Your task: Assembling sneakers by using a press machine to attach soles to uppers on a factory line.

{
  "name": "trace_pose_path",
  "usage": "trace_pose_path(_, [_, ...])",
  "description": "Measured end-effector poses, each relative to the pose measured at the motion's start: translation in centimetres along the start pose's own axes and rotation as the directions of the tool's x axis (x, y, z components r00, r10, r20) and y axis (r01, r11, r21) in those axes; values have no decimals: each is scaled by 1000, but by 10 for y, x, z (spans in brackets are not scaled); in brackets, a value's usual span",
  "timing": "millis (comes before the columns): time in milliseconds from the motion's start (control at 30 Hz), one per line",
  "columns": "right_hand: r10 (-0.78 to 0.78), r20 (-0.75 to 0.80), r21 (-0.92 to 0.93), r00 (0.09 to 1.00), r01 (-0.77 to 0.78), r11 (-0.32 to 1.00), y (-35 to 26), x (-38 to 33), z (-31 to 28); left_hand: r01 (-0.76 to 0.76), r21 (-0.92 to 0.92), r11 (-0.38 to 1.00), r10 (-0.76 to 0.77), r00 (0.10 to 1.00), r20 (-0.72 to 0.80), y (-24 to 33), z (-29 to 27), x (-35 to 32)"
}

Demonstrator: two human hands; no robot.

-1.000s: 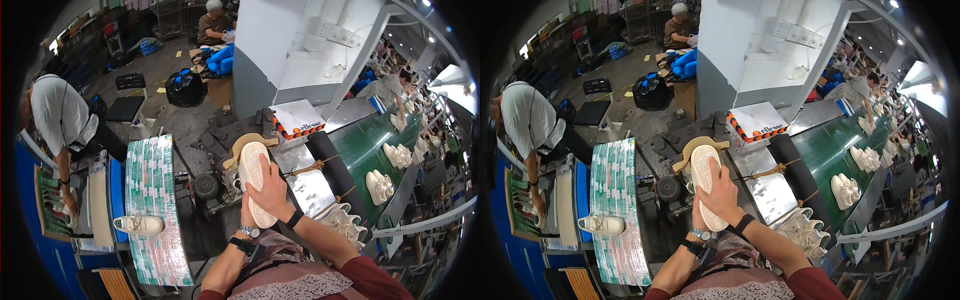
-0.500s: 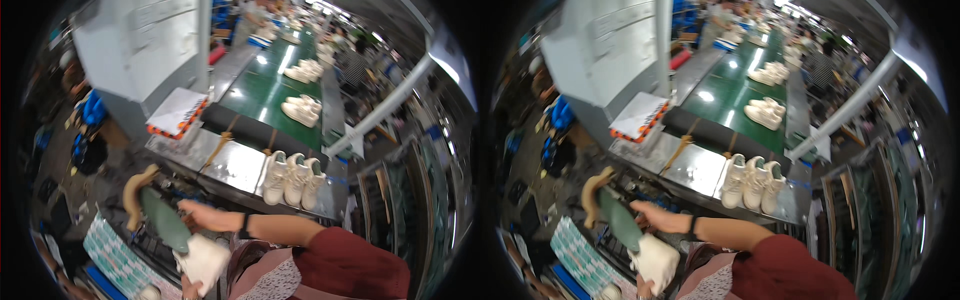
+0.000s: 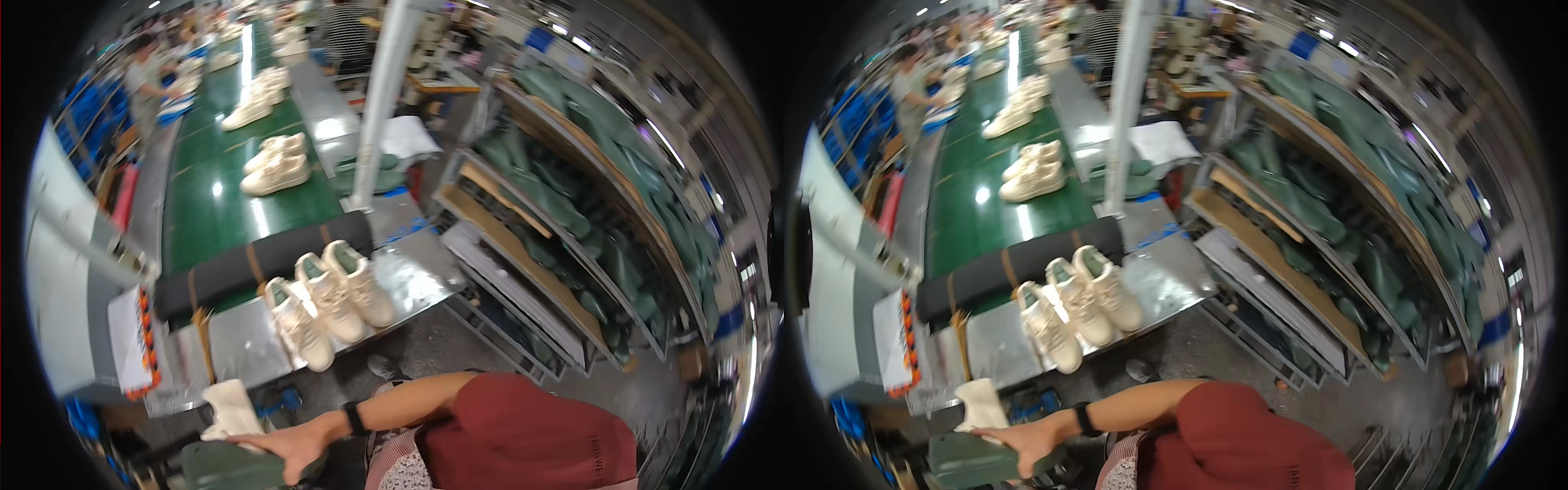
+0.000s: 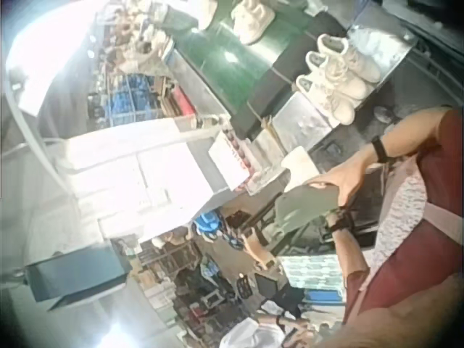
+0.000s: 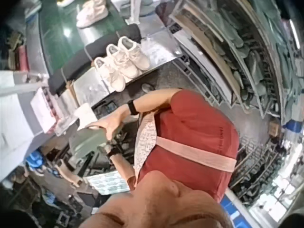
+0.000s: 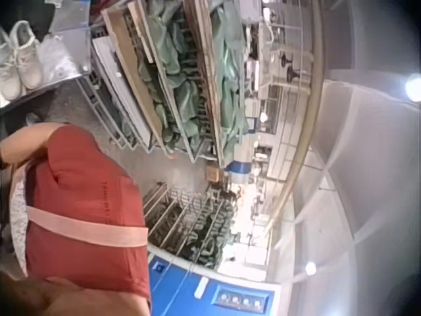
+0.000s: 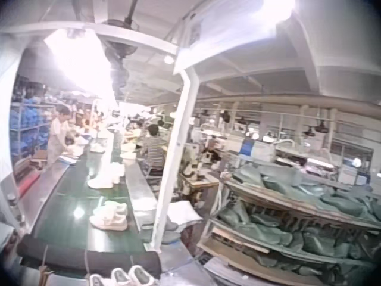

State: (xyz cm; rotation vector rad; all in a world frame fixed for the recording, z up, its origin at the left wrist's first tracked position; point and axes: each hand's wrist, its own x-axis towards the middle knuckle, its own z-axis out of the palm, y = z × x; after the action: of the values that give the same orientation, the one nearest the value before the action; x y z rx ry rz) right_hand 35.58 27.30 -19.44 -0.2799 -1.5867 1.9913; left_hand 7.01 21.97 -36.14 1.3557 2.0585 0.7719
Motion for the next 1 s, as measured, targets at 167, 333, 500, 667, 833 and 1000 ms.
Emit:
trace_pose_path(167, [61, -779, -72, 624, -187, 980, -66, -236, -80, -129, 269, 954, 133, 991, 5, 111, 88, 105])
trace_pose_path(333, [411, -797, 173, -442, 485, 857, -94, -494, -57, -365, 844, 393, 683, 731, -2, 149, 178, 88])
trace_pose_path(500, [155, -449, -52, -880, 199, 979, -82, -584, -53, -88, 23, 996, 73, 929, 362, 170, 272, 109])
trace_pose_path(667, [231, -801, 267, -553, 16, 964, -74, -507, -121, -78, 7, 997, 77, 986, 149, 216, 301, 109])
trace_pose_path(833, [132, -970, 29, 203, -444, 896, -60, -369, -186, 201, -582, 788, -64, 967, 247, 211, 240, 69])
trace_pose_path(1000, [228, -601, 133, 766, -185, 974, -73, -164, -162, 523, -840, 148, -47, 852, 522, 256, 133, -45])
